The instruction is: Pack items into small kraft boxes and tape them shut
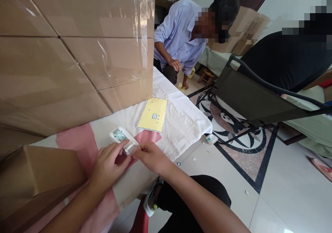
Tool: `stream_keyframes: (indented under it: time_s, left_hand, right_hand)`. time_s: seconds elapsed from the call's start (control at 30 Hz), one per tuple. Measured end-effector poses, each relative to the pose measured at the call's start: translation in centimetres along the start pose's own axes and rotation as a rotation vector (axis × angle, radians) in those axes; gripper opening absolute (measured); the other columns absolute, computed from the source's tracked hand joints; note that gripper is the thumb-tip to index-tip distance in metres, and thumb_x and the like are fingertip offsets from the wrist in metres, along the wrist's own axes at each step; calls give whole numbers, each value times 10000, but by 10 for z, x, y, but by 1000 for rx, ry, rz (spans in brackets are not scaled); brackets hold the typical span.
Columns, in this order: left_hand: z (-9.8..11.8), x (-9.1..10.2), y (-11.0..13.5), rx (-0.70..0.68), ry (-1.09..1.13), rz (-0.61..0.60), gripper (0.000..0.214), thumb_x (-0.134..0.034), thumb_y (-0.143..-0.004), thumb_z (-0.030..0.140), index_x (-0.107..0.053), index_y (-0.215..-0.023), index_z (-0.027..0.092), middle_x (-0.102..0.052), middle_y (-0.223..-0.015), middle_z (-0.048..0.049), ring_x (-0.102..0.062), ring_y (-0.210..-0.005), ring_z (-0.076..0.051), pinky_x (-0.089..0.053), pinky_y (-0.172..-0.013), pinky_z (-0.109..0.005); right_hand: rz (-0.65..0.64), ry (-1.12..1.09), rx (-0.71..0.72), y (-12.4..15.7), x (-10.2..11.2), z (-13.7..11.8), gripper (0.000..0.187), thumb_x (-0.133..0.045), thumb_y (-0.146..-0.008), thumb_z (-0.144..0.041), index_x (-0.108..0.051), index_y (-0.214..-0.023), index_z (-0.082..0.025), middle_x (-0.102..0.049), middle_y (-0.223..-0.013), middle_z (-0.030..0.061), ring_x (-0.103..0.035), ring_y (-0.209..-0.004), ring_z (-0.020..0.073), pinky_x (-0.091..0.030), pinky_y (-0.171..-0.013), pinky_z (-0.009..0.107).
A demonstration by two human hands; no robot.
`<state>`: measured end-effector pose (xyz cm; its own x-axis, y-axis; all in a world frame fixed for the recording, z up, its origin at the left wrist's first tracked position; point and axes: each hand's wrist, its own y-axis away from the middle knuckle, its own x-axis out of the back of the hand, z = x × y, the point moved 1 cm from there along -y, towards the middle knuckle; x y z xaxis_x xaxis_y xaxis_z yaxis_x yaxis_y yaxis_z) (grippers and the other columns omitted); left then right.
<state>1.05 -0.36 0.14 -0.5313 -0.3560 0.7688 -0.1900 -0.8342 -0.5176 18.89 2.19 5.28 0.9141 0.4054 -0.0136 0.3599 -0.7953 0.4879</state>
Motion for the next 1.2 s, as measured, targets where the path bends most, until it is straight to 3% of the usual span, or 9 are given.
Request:
stream_keyframes:
  time_s: [0.23,0.43,0.6,0.8,1.03,1.2]
  left_hand:
    - [-1,-3,1,60,8,-23,295,-659,-931,304,-633,-1212,219,-693,-886,-19,-669,-847,-204,-438,-771,-340]
    - [-2,-2,1,96,-2,-14,449,-675,-911,325,-578,-1328,190,-687,-876,-28,-672,-832,-217,-445,-765,-351]
    - [-4,0,1,210,24,-5,651,-705,-880,460,-494,-1421,167,-720,-993,-71,-689,-920,-262,-463,-804,-371]
    - [-7,6,-2,250,9,-37,635,-558,-966,557,-475,-1465,173,-724,-1030,-91,-687,-920,-268,-463,-770,-369]
    - [-10,12,-7,294,11,-80,609,-466,-1002,556,-481,-1475,172,-730,-1154,-110,-690,-995,-285,-488,-845,-399]
    - [-14,15,-12,324,-14,-122,582,-442,-1009,561,-518,-1457,197,-736,-1126,-95,-690,-986,-285,-482,-831,-400]
  right_hand:
    - [-26,28,54,-4,1,10,451,-632,-886,-530,-433,-635,-212,-379,-570,-66,-308,-546,88,-218,-533,278]
    - [-4,116,40,-5,4,8,441,-625,-901,-512,-442,-644,-204,-387,-596,-60,-311,-555,86,-210,-540,282]
    - [-26,125,28,-3,6,5,455,-635,-901,-551,-459,-672,-199,-364,-613,-62,-300,-566,88,-209,-546,287]
    - [-43,106,41,-4,5,5,459,-633,-901,-555,-447,-675,-201,-362,-612,-63,-295,-568,89,-204,-547,290]
    - [-37,106,41,-8,0,1,430,-660,-891,-465,-407,-656,-209,-349,-599,-69,-286,-552,87,-195,-541,296]
    - [-34,115,31,-12,-2,-1,357,-619,-891,-477,-516,-692,-200,-371,-581,-68,-292,-544,92,-200,-540,300]
